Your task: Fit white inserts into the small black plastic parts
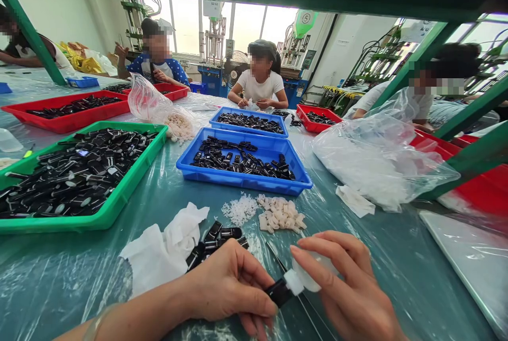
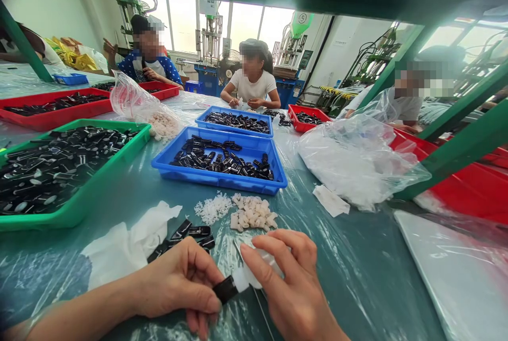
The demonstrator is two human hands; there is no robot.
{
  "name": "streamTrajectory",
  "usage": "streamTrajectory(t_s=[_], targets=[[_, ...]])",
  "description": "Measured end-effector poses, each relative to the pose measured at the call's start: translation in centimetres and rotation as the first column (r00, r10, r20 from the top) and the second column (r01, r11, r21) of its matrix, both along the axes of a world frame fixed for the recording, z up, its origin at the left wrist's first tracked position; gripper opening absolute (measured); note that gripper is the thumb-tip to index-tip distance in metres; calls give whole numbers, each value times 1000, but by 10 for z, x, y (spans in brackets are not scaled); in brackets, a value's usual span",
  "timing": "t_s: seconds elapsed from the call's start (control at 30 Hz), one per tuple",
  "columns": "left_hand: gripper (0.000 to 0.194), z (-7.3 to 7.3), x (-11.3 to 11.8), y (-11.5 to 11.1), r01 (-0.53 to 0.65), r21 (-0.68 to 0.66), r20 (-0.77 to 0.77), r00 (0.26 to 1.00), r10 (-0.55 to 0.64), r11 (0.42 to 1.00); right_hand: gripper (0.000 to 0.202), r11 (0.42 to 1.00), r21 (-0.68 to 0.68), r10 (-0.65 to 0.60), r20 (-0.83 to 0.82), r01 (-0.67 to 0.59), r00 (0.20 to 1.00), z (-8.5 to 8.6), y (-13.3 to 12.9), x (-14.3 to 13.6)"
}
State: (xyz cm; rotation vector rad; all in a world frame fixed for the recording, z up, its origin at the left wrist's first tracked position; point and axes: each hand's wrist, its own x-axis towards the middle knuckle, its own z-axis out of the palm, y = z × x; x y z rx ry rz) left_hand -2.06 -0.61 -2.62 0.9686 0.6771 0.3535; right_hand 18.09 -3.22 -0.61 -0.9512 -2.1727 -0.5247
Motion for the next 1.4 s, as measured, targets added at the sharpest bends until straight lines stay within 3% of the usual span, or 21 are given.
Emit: streamTrajectory(t_s=[0.37, 0.53, 0.73, 0.83, 0.9, 0.97, 1.03, 1.23, 1.4], targets=[[13, 2, -2, 1, -4, 2, -11, 1000, 4, 1000, 30, 999, -46, 18, -80, -22, 997, -15, 1, 5], [15, 3, -2, 1, -24, 7, -10, 1000, 24, 1000, 32, 998, -55, 31, -79, -36, 996, -14, 3, 6], [17, 7, -1, 3, -184, 70, 15, 983, 183, 980, 29, 987, -145, -80, -76, 69, 994, -16, 11, 15], [20, 11, -2, 6, -315, 104, 24, 949, 315, 943, 26, 929, -295, -291, -214, 222, 932, -23, 18, 23], [23, 13, -3, 8, -379, 105, 28, 925, 378, 919, 28, 834, -475, -451, -296, 280, 842, -26, 25, 29], [25, 16, -5, 10, -422, 99, 35, 906, 421, 901, 35, 723, -639, -574, -344, 263, 743, -28, 32, 34], [27, 18, -6, 11, -452, 97, 48, 892, 450, 887, 41, 656, -719, -640, -369, 229, 674, -27, 39, 38], [31, 22, -10, 12, -495, 95, 74, 869, 489, 864, 39, 629, -751, -670, -393, 200, 630, -32, 50, 45], [32, 21, -11, 13, -498, 92, 88, 867, 491, 863, 45, 662, -724, -648, -421, 195, 635, -40, 54, 49]])
